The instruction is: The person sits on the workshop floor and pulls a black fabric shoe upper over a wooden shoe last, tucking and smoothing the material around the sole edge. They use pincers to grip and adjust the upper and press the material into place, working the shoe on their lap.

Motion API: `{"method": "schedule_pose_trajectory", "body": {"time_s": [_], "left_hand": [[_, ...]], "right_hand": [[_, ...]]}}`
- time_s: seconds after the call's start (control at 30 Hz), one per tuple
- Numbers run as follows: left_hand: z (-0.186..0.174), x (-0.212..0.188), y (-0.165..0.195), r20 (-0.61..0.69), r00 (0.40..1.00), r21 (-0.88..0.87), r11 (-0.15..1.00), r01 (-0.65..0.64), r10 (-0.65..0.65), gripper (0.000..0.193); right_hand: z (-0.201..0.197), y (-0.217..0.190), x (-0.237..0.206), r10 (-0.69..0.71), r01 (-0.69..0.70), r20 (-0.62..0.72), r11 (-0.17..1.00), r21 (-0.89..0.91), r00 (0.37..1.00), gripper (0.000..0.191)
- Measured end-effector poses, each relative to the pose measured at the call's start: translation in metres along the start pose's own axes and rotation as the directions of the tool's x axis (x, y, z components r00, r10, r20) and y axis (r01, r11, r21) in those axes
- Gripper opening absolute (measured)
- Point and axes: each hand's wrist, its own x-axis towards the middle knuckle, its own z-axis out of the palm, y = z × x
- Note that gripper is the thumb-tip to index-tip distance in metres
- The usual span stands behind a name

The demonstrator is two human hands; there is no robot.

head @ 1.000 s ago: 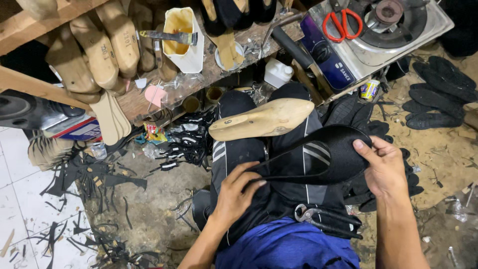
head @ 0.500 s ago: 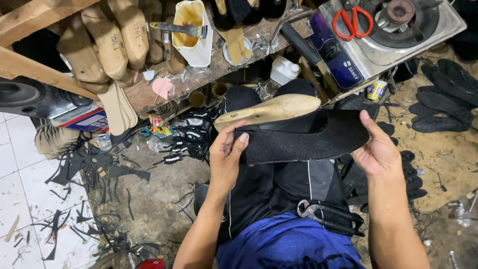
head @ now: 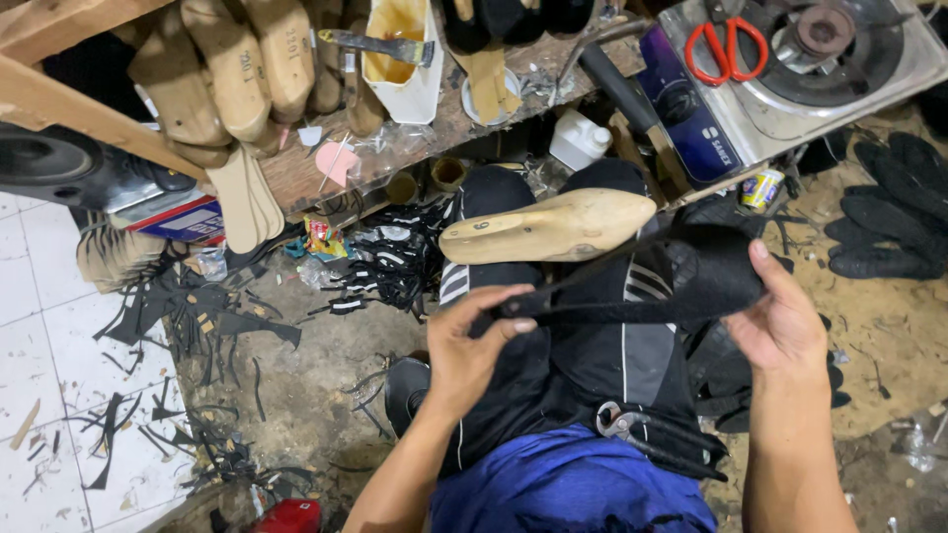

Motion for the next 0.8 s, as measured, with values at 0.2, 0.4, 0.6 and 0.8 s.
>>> {"method": "schedule_pose_trajectory", "body": {"time_s": [0.2,0.4,0.6,0.8], "left_hand": [[0.013,0.0,0.022,-0.095,0.983,0.195,0.971,-0.137,0.158,0.033],[0.026,0.007,0.042,-0.026,0.941,0.237,0.916,-0.322,0.338,0.036],[0.033,0.008,0.047,0.004,0.935,0.226,0.911,-0.346,0.354,0.034],[0.031,0.006,0.049,0.035,0.939,0.202,0.918,-0.341,0.341,0.033]], "right_hand": [[-0.02,0.022,0.013,-0.014,0.013,-0.024,0.999,-0.03,1.0,0.025],[-0.028,0.032,0.027,0.017,-0.021,-0.061,0.998,-0.06,0.998,0.025],[-0.035,0.036,0.031,0.009,-0.012,-0.076,0.999,-0.035,0.997,0.016],[-0.048,0.035,0.035,-0.022,0.023,-0.04,1.0,0.012,0.999,0.013]]}}
